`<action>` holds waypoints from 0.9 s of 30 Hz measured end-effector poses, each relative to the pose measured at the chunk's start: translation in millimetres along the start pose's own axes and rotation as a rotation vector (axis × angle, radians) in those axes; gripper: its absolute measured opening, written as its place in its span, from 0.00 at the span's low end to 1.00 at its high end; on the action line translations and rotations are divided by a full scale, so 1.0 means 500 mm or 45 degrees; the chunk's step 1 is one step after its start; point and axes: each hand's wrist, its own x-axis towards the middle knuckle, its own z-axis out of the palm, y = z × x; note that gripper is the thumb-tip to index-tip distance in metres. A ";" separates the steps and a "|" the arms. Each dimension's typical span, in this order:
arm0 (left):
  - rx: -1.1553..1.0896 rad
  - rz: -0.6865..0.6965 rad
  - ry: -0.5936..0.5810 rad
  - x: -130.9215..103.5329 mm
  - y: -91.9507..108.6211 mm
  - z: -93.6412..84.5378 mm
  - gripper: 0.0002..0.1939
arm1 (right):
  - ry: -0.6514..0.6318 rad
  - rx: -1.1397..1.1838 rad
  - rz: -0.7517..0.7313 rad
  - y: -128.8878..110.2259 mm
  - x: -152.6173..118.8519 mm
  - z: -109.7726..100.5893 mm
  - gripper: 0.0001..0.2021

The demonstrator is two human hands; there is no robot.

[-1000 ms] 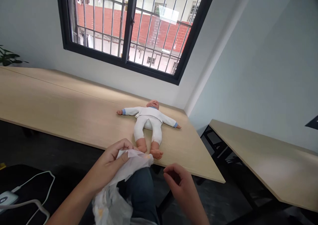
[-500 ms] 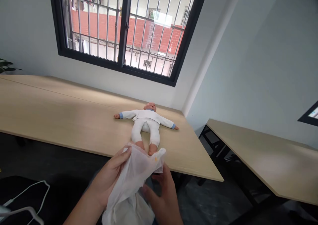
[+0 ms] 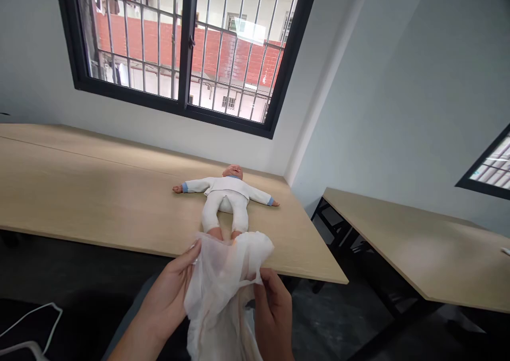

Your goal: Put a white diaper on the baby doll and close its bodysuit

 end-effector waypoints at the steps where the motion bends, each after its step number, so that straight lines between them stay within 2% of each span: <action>1: -0.014 0.013 0.028 0.001 0.004 0.000 0.19 | 0.001 0.006 0.018 0.001 0.000 -0.003 0.14; 4: -0.065 0.021 0.095 0.002 0.013 0.002 0.20 | 0.019 0.027 0.060 0.002 -0.001 -0.006 0.16; 8: -0.038 -0.003 0.057 -0.001 0.017 0.003 0.22 | 0.076 0.097 0.114 0.003 0.002 -0.004 0.17; 11: -0.048 -0.007 0.033 -0.004 0.019 0.002 0.21 | 0.173 0.259 0.235 0.016 0.005 -0.007 0.18; 14: -0.040 0.031 0.059 -0.007 0.023 0.000 0.17 | 0.355 0.367 0.435 0.043 0.006 -0.018 0.20; 17: -0.008 0.134 0.120 -0.007 0.029 -0.005 0.12 | 0.489 0.443 0.549 0.060 0.010 -0.034 0.24; 22: 0.085 0.379 0.214 0.002 0.045 -0.022 0.05 | 0.588 0.544 0.536 0.040 0.027 -0.069 0.22; 24: 0.130 0.496 0.261 0.009 0.050 -0.032 0.06 | 0.643 0.533 0.547 0.031 0.033 -0.082 0.22; 27: 0.280 0.613 0.247 0.022 0.052 -0.052 0.11 | 0.654 0.546 0.560 0.026 0.039 -0.095 0.22</action>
